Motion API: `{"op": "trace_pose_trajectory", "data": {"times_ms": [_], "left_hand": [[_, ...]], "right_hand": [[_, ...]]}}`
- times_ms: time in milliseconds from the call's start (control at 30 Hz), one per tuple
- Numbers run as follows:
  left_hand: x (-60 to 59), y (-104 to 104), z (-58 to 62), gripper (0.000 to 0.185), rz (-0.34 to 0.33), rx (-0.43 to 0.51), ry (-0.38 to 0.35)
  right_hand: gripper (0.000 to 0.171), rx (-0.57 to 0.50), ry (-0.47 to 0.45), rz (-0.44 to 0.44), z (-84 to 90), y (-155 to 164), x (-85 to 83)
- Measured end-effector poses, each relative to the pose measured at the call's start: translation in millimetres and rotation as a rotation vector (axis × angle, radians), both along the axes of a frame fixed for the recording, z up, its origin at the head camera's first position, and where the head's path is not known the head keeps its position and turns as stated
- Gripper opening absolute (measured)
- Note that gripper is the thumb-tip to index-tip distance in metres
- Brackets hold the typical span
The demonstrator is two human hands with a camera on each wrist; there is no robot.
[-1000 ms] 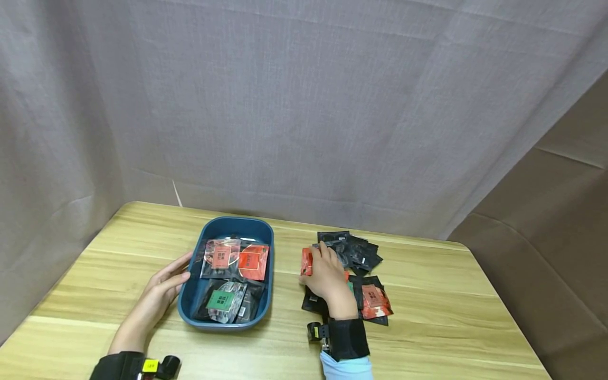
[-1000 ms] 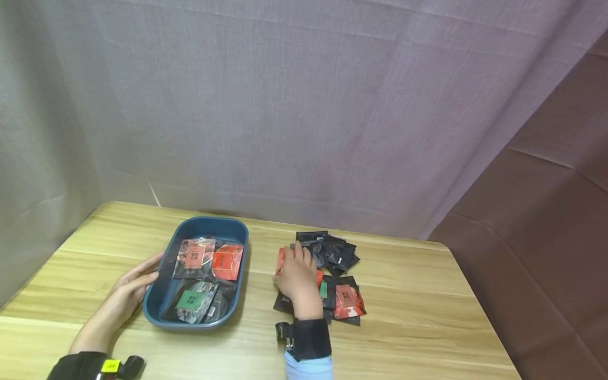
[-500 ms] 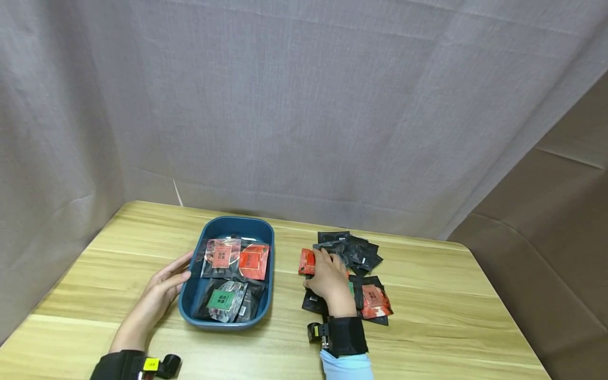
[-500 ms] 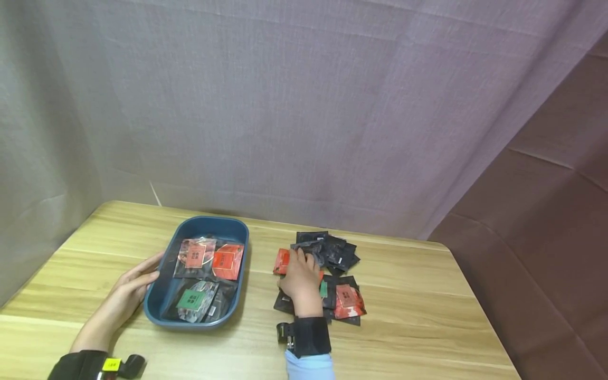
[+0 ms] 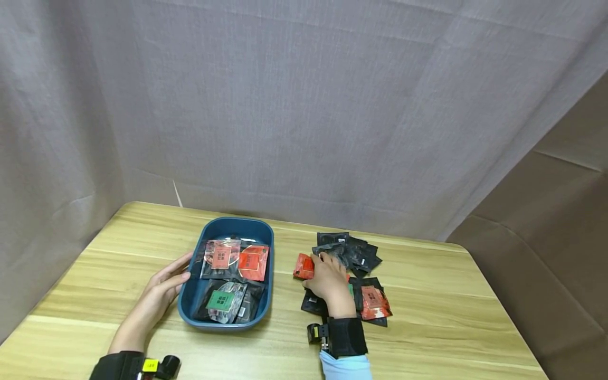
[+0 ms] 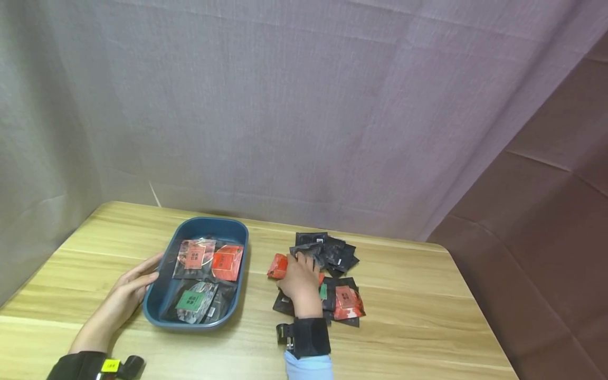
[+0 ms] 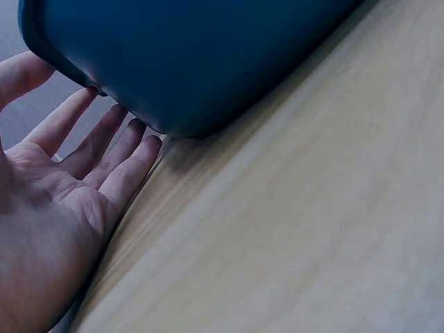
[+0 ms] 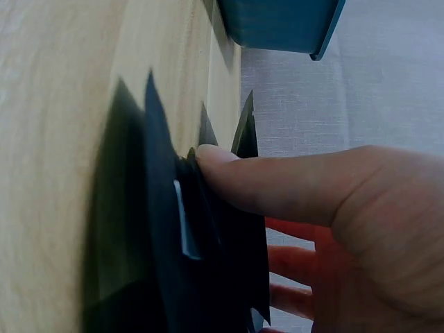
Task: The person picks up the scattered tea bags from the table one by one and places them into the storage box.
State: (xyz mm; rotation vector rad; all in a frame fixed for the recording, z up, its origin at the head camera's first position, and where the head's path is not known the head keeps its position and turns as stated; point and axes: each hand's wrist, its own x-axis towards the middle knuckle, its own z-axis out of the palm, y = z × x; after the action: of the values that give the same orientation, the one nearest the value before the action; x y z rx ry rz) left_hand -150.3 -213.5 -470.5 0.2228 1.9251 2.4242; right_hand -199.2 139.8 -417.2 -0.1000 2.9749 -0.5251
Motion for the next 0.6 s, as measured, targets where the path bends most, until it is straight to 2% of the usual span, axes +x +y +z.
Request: {"op": "trace_pose_trajectory", "data": {"times_ms": [233,600], "left_hand": [[0.1,0.9,0.5,0.056,0.004,0.001,-0.001],[-1.5,0.9,-0.3,0.055,0.003,0.003,0.010]], "right_hand": [[0.067,0.020,0.003,0.021,3.7,-1.2,2.7],[0.073,-0.010,0.036,0.021,17.9,-5.9,8.3]]}}
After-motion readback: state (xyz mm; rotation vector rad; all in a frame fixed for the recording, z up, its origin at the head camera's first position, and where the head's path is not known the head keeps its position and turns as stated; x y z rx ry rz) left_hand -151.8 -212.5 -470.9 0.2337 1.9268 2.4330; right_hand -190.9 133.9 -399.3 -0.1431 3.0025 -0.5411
